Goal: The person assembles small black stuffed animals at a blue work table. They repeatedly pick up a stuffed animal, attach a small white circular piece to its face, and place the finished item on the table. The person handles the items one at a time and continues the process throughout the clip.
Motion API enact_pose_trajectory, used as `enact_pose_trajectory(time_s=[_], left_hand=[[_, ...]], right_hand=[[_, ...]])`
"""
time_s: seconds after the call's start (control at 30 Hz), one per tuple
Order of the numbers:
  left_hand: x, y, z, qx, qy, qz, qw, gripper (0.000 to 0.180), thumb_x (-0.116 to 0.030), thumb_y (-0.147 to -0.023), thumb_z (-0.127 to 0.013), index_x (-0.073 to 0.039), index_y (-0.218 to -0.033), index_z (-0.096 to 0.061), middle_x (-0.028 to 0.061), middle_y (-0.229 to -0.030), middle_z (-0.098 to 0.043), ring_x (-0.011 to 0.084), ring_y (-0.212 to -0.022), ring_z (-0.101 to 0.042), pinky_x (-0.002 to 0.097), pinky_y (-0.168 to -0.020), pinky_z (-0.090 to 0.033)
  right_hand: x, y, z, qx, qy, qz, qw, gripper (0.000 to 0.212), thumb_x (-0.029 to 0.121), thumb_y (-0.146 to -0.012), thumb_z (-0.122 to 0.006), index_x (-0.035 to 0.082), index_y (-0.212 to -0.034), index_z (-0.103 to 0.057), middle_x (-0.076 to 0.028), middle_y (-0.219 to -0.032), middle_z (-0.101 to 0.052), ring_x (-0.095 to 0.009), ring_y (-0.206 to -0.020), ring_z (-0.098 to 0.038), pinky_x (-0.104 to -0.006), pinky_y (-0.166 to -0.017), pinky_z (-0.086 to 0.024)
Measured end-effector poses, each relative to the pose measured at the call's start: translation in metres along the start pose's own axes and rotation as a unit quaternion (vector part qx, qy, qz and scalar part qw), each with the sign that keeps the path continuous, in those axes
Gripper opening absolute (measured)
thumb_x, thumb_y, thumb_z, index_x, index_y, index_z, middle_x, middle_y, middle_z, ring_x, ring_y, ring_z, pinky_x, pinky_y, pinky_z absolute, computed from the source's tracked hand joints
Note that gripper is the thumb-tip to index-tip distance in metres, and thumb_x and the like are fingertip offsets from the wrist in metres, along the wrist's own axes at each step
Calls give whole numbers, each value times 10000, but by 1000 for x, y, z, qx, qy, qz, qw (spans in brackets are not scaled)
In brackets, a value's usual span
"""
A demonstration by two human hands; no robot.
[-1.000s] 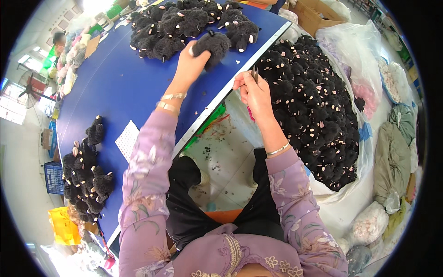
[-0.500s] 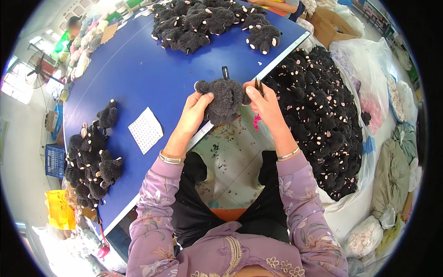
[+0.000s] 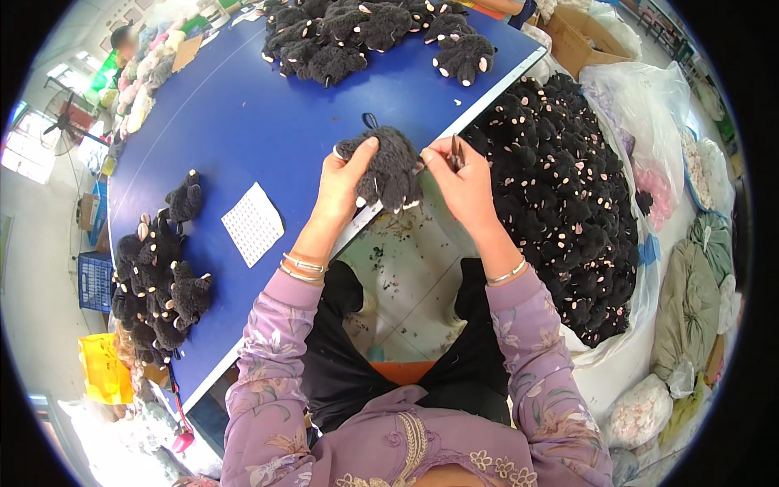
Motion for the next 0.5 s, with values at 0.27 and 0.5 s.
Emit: enact_pose_trajectory(time_s=[0.27, 0.5], left_hand=[[-5, -3, 11, -87, -73, -111, 987, 246, -212, -918, -636, 17, -1006, -637, 38, -888, -668, 79, -776, -599, 240, -691, -500], [-7, -5, 14, -105, -106, -137, 979, 239, -206, -916, -632, 25, -977, -636, 41, -897, -669, 86, -794, -600, 254, -710, -500]], right_hand=[[22, 22, -33, 93, 103, 68, 988, 168, 125, -781, -749, 55, -789, -597, 17, -664, -538, -46, -537, -410, -226, -500, -367], [2, 23, -44, 198, -2, -67, 978, 134, 109, -791, -730, 30, -816, -625, 33, -693, -557, -42, -602, -470, -208, -560, -388]])
Point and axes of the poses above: each hand's wrist, its own y-axis away from the middle knuckle, its own z-axis out of the back of the hand, x = y × z, the point moved 6 cm from there along -y, towards the middle knuckle
